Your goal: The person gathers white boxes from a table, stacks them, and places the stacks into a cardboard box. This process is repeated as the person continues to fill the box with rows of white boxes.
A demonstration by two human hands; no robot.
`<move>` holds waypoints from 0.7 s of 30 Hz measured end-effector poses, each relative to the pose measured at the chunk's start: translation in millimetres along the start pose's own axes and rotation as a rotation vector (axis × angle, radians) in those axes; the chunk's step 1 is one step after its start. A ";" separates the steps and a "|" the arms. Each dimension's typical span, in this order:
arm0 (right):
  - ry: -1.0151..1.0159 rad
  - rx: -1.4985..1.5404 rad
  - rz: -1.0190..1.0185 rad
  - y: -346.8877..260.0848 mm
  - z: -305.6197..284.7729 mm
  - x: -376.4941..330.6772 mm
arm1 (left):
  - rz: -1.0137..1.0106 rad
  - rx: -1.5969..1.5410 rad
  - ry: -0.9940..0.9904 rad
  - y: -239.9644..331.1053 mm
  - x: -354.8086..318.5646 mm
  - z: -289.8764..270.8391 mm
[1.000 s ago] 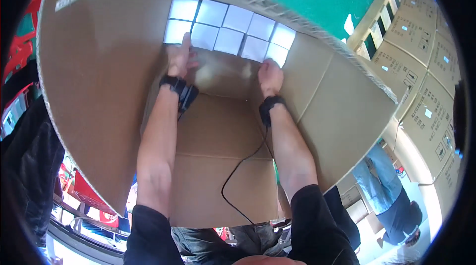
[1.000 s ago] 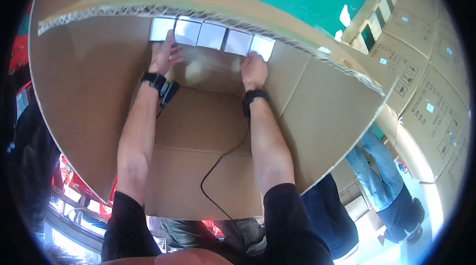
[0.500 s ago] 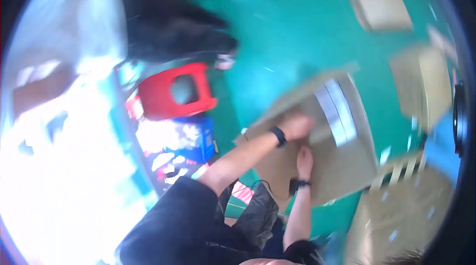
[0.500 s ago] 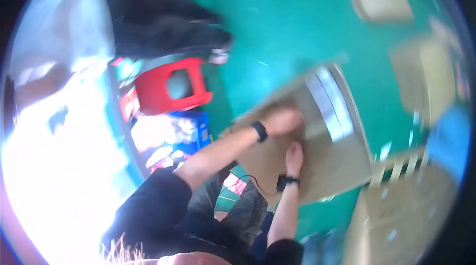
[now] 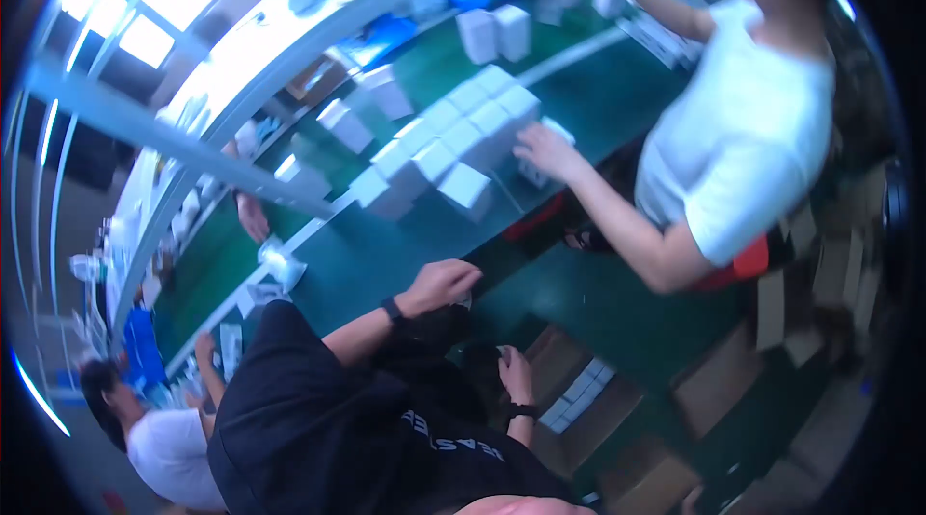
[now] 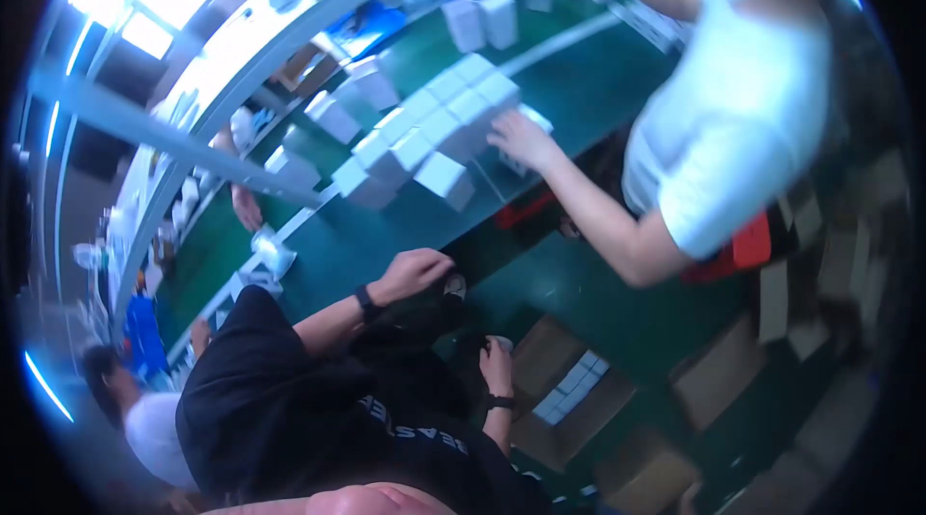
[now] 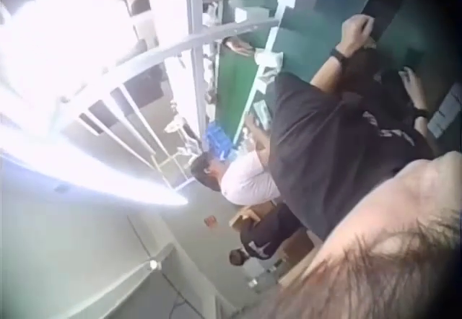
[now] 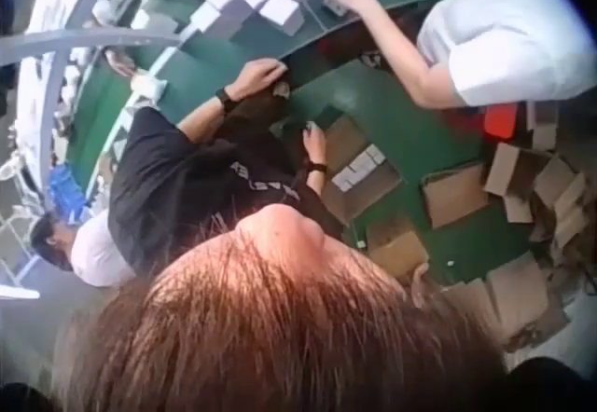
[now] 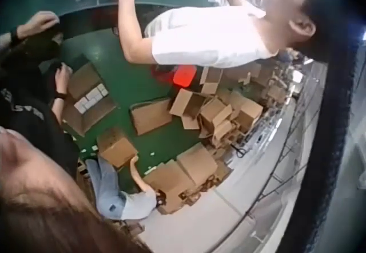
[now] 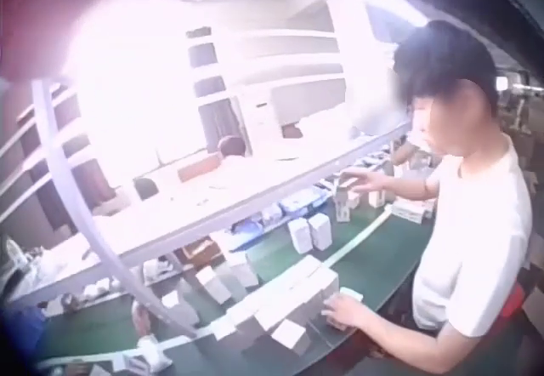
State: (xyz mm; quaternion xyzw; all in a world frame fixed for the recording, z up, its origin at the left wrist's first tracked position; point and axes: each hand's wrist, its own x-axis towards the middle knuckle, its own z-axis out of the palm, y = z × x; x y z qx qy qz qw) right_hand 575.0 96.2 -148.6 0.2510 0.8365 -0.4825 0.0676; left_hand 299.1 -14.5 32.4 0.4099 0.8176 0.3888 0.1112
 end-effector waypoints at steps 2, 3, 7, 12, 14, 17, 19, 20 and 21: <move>-0.065 -0.067 -0.083 -46.9 -22.5 21.1 | -0.159 0.034 0.115 -23.6 -53.1 -49.0; -0.077 -0.094 -0.147 -76.0 -31.0 43.3 | -0.368 0.034 0.128 -39.4 -72.4 -71.3; -0.239 -0.146 -0.350 -181.9 -27.3 86.4 | -0.827 -0.010 0.326 -78.1 -159.6 -123.9; -0.331 -0.116 -0.626 -321.0 1.0 144.5 | -0.787 0.014 0.867 -150.9 -197.0 -172.2; -0.207 -0.151 -0.783 -378.6 9.1 183.6 | -0.892 0.102 0.884 -194.9 -189.5 -218.6; -0.033 -0.455 -0.837 -446.7 22.4 260.4 | -0.557 0.363 0.949 -252.8 -153.6 -288.6; 0.118 -0.545 -0.857 -478.3 22.2 327.4 | -0.484 0.383 0.882 -273.8 -116.8 -295.6; 0.068 -0.635 -0.740 -499.8 22.0 350.9 | -0.401 0.441 0.754 -289.5 -104.4 -290.6; 0.023 -0.710 -0.636 -526.9 26.3 376.9 | -0.316 0.512 0.634 -309.9 -95.5 -294.0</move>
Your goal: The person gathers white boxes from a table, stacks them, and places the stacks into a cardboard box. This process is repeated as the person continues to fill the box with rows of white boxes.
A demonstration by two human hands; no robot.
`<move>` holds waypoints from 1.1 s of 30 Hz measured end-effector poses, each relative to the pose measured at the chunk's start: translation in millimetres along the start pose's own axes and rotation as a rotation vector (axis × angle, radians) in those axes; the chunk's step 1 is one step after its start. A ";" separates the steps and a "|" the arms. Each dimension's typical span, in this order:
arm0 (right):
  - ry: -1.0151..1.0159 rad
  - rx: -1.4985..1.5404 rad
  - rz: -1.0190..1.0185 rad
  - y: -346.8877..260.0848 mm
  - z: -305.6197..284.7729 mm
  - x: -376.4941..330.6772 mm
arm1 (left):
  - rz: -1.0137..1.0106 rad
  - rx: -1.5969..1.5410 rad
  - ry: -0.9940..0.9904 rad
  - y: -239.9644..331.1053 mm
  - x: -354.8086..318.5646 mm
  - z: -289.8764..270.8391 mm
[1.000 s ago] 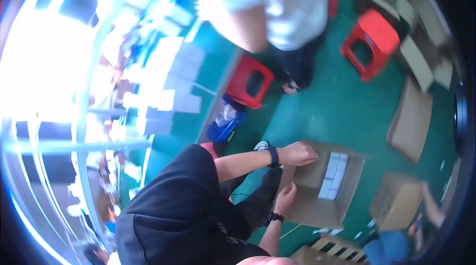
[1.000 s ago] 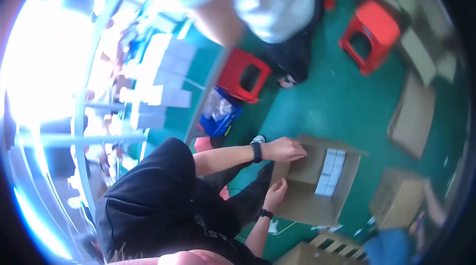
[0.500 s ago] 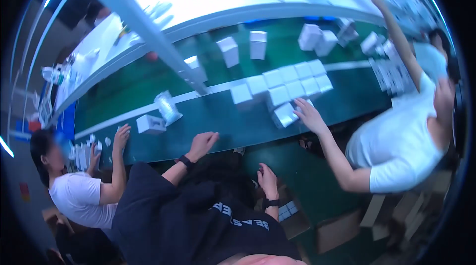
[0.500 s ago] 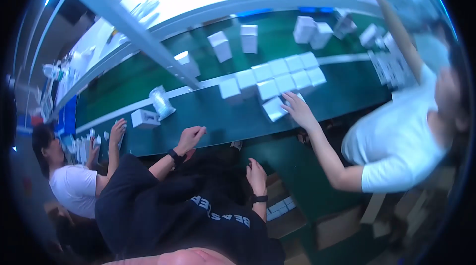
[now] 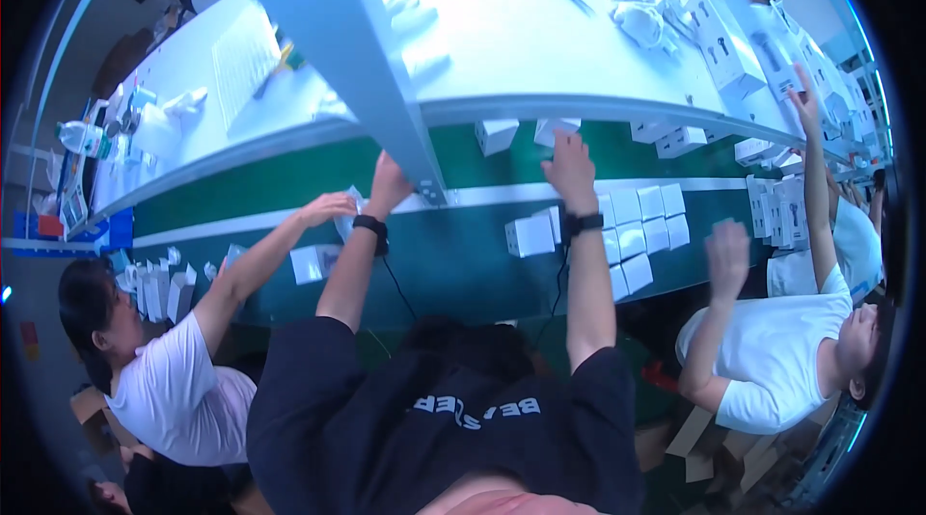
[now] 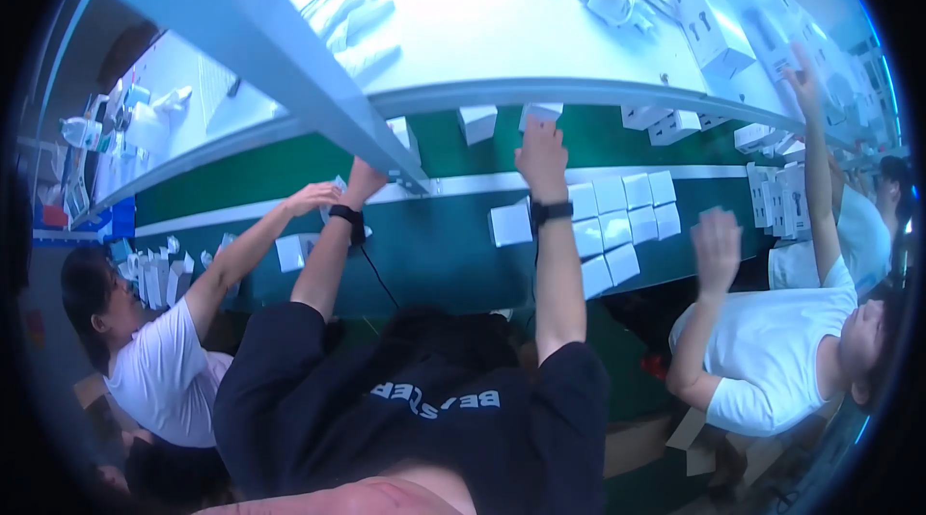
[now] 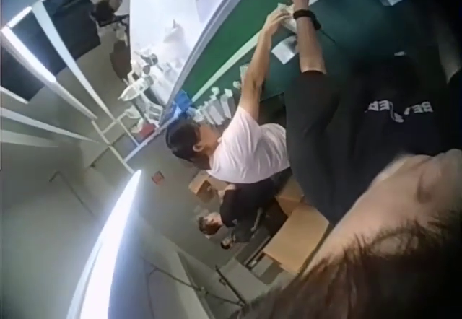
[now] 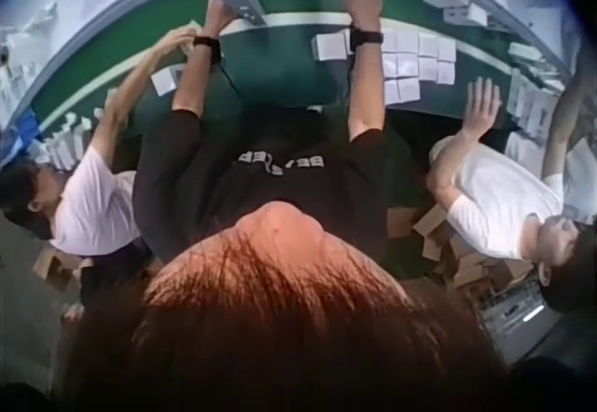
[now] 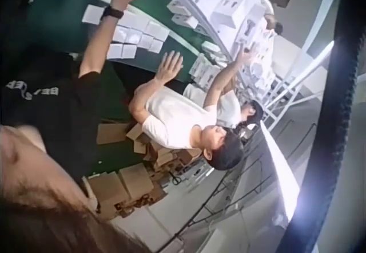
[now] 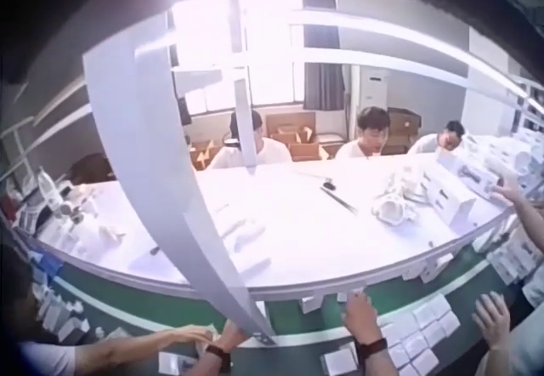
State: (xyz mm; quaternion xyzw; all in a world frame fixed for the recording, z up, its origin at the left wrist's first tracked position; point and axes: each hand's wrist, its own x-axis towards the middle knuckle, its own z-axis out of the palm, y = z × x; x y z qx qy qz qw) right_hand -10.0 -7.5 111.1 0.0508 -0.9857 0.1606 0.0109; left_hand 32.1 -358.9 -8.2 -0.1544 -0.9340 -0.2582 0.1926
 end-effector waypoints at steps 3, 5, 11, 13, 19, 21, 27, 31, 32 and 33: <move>-0.279 -0.161 0.043 30.2 21.6 89.0 | -0.192 0.066 -0.109 -31.9 -9.0 29.9; -0.335 -0.160 0.075 53.8 38.2 117.9 | -0.312 0.074 -0.208 -44.2 -11.0 41.6; -0.374 -0.060 -0.008 57.9 63.7 149.7 | -0.492 0.085 -0.338 -60.9 -6.0 5.6; -0.354 -0.021 -0.037 53.3 69.9 149.0 | -0.503 0.082 -0.367 -60.8 -1.3 -0.1; -0.252 0.152 -0.197 10.8 97.9 147.2 | -0.456 0.053 -0.458 -49.4 12.1 8.7; -0.204 0.248 -0.251 -2.5 110.5 143.0 | -0.457 0.053 -0.485 -47.8 12.1 10.4; -0.087 0.670 -0.320 -30.4 143.9 100.2 | -0.414 0.027 -0.578 -47.0 29.2 14.5; -0.001 0.789 -0.346 -38.5 153.9 82.0 | -0.411 0.030 -0.610 -37.0 39.0 20.6; 0.085 0.374 -0.450 -40.1 152.6 86.1 | -0.447 0.043 -0.608 -37.9 35.7 13.9; 0.171 -0.043 -0.540 -41.5 150.1 86.4 | -0.482 0.057 -0.611 -37.1 29.8 6.5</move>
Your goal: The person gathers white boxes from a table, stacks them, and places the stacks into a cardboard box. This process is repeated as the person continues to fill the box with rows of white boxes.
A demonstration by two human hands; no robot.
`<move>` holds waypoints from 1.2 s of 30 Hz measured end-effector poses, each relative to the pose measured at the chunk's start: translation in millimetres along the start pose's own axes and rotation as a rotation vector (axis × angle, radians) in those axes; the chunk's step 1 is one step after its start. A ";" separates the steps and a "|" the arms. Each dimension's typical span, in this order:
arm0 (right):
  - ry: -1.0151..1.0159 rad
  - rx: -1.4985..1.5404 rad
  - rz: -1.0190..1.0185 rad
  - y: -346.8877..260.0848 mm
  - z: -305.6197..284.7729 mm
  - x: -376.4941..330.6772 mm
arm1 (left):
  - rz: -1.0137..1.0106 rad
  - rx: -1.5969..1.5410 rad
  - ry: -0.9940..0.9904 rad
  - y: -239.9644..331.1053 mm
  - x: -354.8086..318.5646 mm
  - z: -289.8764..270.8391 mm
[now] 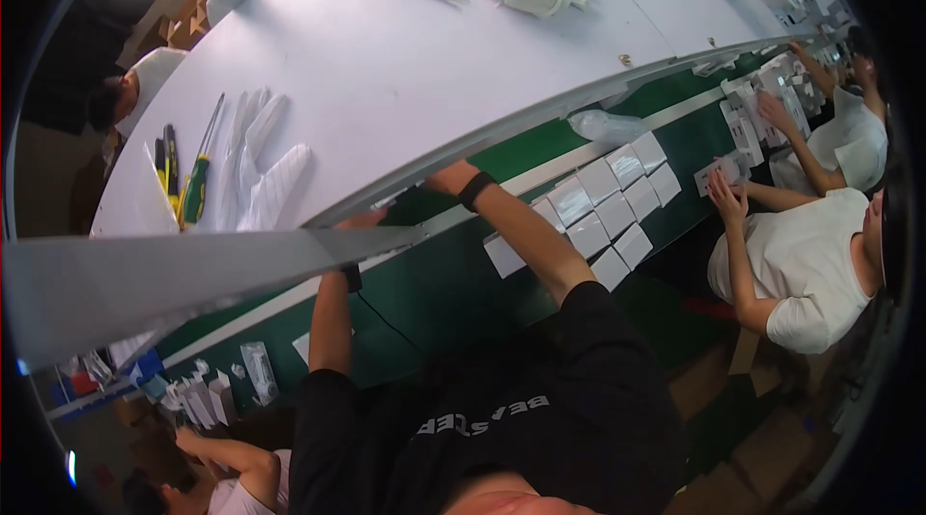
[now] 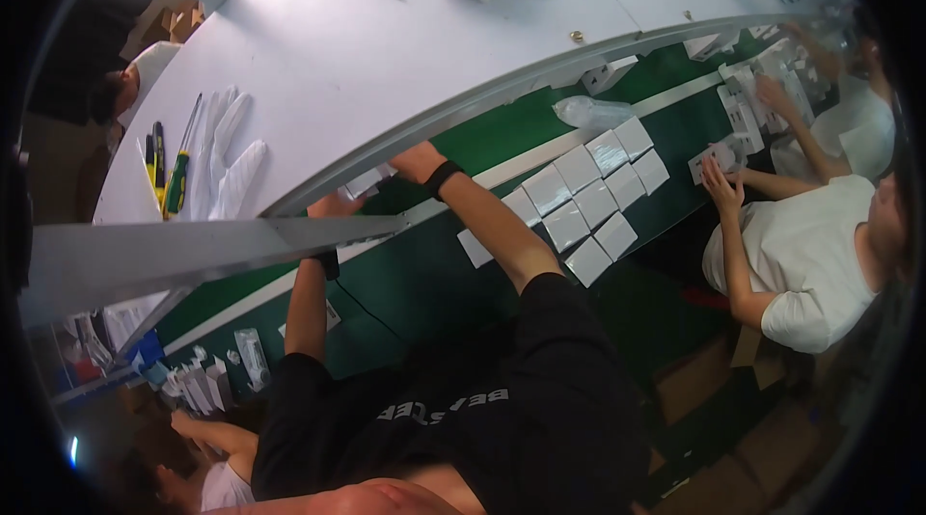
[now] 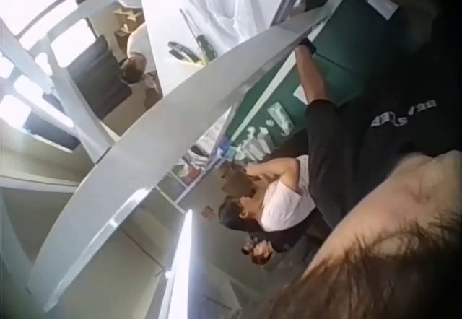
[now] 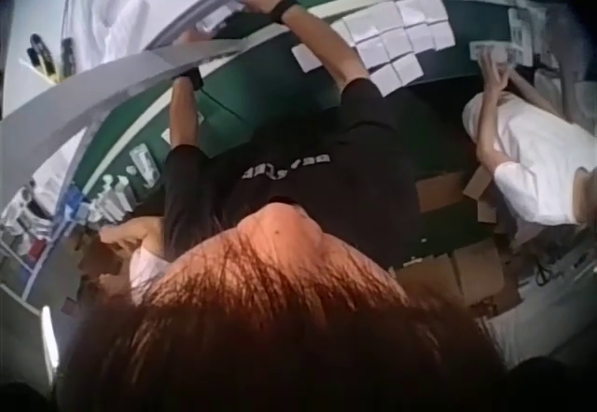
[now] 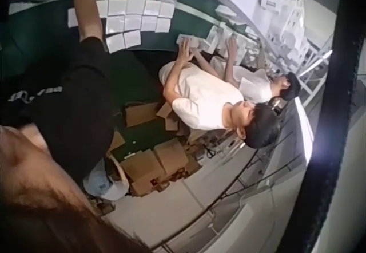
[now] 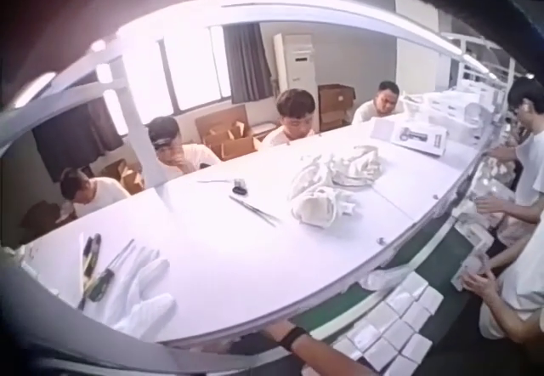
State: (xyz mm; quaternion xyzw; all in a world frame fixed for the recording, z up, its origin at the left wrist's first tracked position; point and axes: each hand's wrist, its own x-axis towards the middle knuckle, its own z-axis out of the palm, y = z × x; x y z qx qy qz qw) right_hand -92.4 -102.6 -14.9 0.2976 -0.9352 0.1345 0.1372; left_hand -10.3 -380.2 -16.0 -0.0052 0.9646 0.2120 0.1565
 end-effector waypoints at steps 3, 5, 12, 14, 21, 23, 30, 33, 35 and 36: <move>-0.494 0.158 0.015 1.6 -76.4 -10.9 | -0.164 0.011 0.033 -0.6 -25.6 -22.8; -0.543 0.197 0.037 -5.5 -100.4 -21.3 | -0.256 -0.003 0.166 -2.5 -47.0 -41.5; -0.229 0.399 -0.105 -79.5 -182.0 -101.5 | -0.214 0.085 0.640 25.3 -187.5 -78.2; -0.300 0.357 -0.064 -101.1 -200.1 -125.0 | -0.190 0.077 0.608 30.8 -227.9 -72.2; -0.454 0.422 -0.133 -149.9 -156.1 -185.5 | 0.078 0.077 0.280 71.8 -301.5 15.3; -0.467 0.414 -0.171 -154.9 -131.5 -199.4 | 0.062 0.069 0.213 81.9 -294.8 44.2; -0.294 0.328 -0.150 -143.6 -96.4 -232.3 | 0.181 0.025 0.125 75.8 -286.0 66.9; -0.168 0.271 -0.145 -152.5 -121.7 -227.0 | 0.163 -0.163 0.136 53.7 -290.1 59.2; -0.160 0.278 -0.036 -130.6 -165.6 -238.7 | 0.124 -0.203 0.272 17.5 -296.3 45.0; -0.134 0.323 0.025 -123.4 -188.1 -243.4 | 0.075 -0.168 0.361 -0.7 -295.7 31.6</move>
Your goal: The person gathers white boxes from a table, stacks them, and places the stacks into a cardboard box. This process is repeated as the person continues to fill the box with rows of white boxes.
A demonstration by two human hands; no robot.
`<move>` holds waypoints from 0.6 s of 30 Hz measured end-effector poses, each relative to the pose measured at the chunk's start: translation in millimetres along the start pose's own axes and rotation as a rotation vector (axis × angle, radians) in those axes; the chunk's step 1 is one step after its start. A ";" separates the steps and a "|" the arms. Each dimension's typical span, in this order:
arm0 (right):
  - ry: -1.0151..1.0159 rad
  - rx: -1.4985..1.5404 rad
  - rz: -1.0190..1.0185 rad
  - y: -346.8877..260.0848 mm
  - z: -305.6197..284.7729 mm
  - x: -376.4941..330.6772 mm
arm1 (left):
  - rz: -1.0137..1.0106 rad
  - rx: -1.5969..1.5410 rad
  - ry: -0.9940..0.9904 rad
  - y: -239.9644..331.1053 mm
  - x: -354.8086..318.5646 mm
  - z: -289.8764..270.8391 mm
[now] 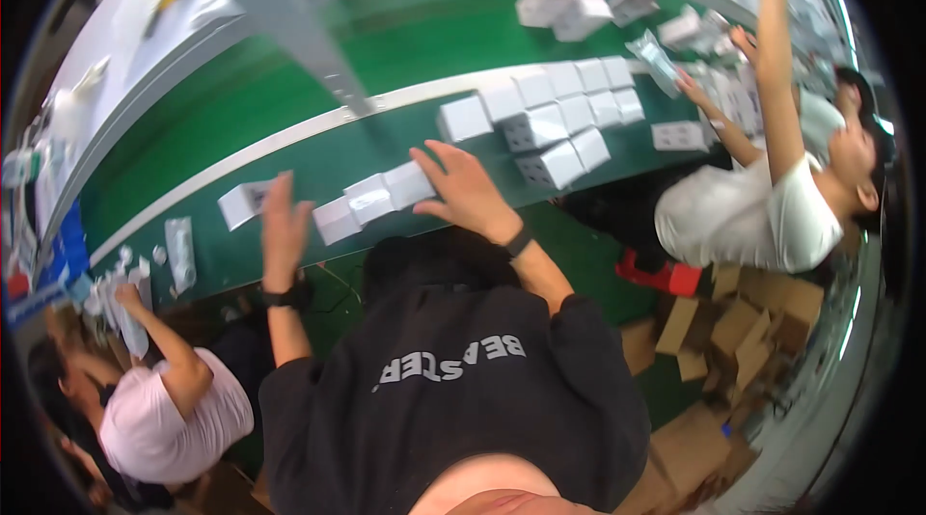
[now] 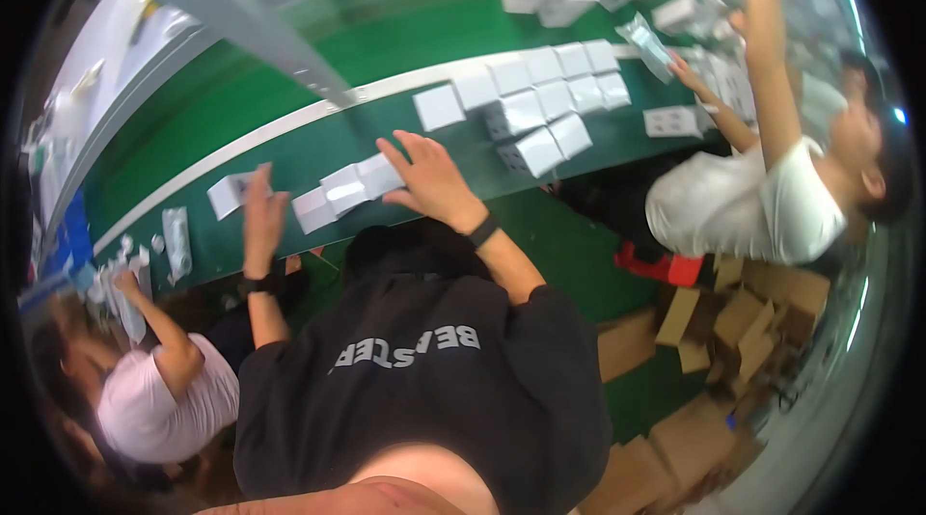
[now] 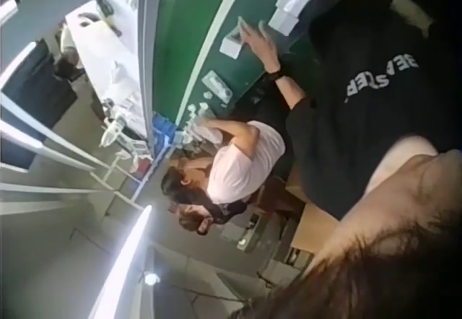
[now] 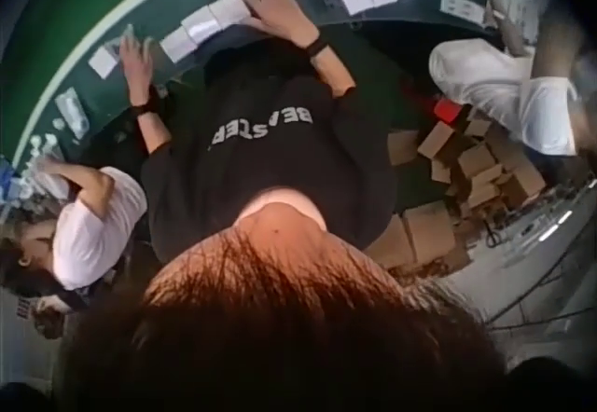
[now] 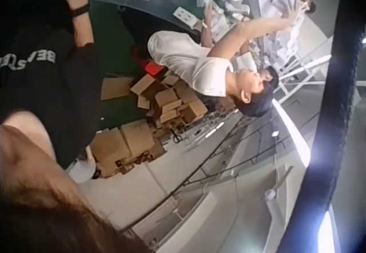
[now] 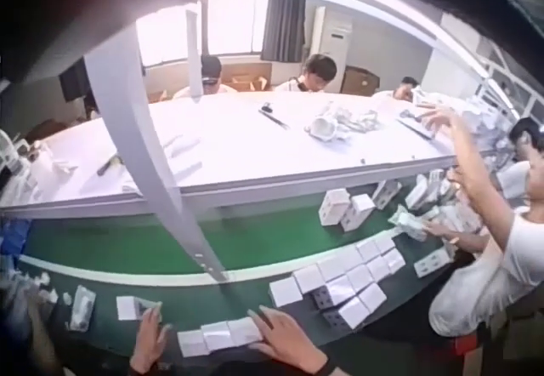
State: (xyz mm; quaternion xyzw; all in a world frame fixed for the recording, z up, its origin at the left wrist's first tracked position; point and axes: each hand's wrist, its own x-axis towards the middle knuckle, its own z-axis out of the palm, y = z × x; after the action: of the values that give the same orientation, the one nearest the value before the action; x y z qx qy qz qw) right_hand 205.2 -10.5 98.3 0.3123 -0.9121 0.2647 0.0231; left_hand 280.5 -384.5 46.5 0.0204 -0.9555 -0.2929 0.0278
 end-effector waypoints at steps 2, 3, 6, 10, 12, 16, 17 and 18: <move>0.095 -0.013 0.136 23.6 -24.5 -30.3 | 0.026 0.229 0.120 -41.4 4.7 -29.6; 0.149 -0.073 0.218 51.3 -40.7 -54.0 | 0.066 0.459 0.167 -69.7 3.0 -43.6; 0.113 -0.403 0.308 98.7 -82.9 -99.5 | 0.031 0.581 0.004 -108.7 27.1 -48.7; 0.033 -0.634 0.062 136.8 -58.8 -146.4 | -0.044 0.417 -0.254 -99.3 48.4 -50.8; 0.027 -0.519 0.098 142.9 -48.3 -155.8 | -0.035 0.368 -0.310 -92.2 49.1 -56.1; 0.021 -0.450 -0.052 133.6 -37.0 -142.0 | -0.046 0.336 -0.266 -130.1 35.7 -63.0; 0.011 -0.455 -0.140 130.7 -35.2 -137.1 | -0.059 0.303 -0.245 -147.7 25.4 -62.3; 0.016 -0.451 -0.139 130.5 -33.5 -134.5 | -0.060 0.263 -0.225 -148.5 24.3 -61.6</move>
State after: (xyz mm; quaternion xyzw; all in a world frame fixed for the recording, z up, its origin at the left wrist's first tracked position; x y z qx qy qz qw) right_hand 233.3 167.9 38.1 0.3592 -0.9242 0.0546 0.1177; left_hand 263.6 -543.1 15.1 0.0195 -0.9816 -0.1664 -0.0911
